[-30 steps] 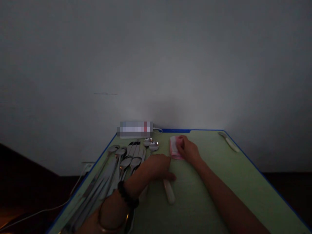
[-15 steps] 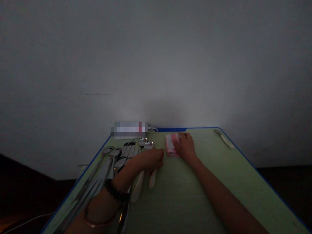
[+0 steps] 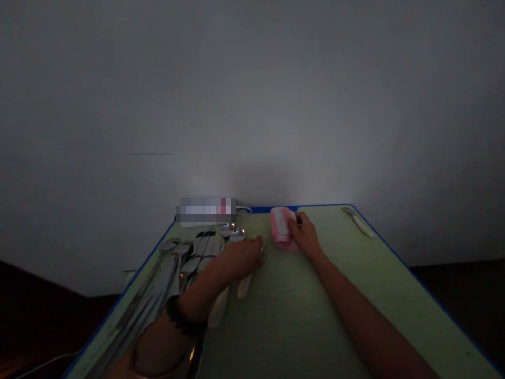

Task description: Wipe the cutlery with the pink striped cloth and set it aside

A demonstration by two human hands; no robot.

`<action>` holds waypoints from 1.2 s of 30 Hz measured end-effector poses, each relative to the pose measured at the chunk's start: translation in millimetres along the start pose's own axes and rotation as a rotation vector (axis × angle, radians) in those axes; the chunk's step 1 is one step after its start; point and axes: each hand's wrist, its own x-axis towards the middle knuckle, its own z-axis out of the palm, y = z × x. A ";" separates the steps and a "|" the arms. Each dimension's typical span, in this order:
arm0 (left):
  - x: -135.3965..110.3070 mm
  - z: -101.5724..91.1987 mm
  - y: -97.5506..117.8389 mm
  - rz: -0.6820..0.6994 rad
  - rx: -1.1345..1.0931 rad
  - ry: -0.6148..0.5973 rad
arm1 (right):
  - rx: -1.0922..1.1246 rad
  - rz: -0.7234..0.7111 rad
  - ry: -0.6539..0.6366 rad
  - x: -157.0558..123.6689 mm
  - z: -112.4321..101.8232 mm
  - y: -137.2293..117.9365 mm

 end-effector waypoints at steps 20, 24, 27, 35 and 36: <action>-4.1 -7.5 -3.6 0.079 -0.074 0.068 | 0.392 0.205 0.204 7.2 -8.3 -12.5; -6.9 -26.3 -11.1 0.079 -0.166 0.209 | 0.581 0.250 0.039 25.4 -34.3 -36.5; -10.3 -39.5 -16.4 0.096 -0.331 0.317 | 0.806 0.205 -0.142 33.0 -70.2 -66.9; -32.0 -66.3 -6.8 0.069 -0.474 0.442 | 0.549 0.021 0.083 20.8 -119.1 -117.4; -34.5 -67.9 -3.6 0.092 -0.452 0.441 | 0.431 -0.041 0.110 17.8 -118.4 -122.0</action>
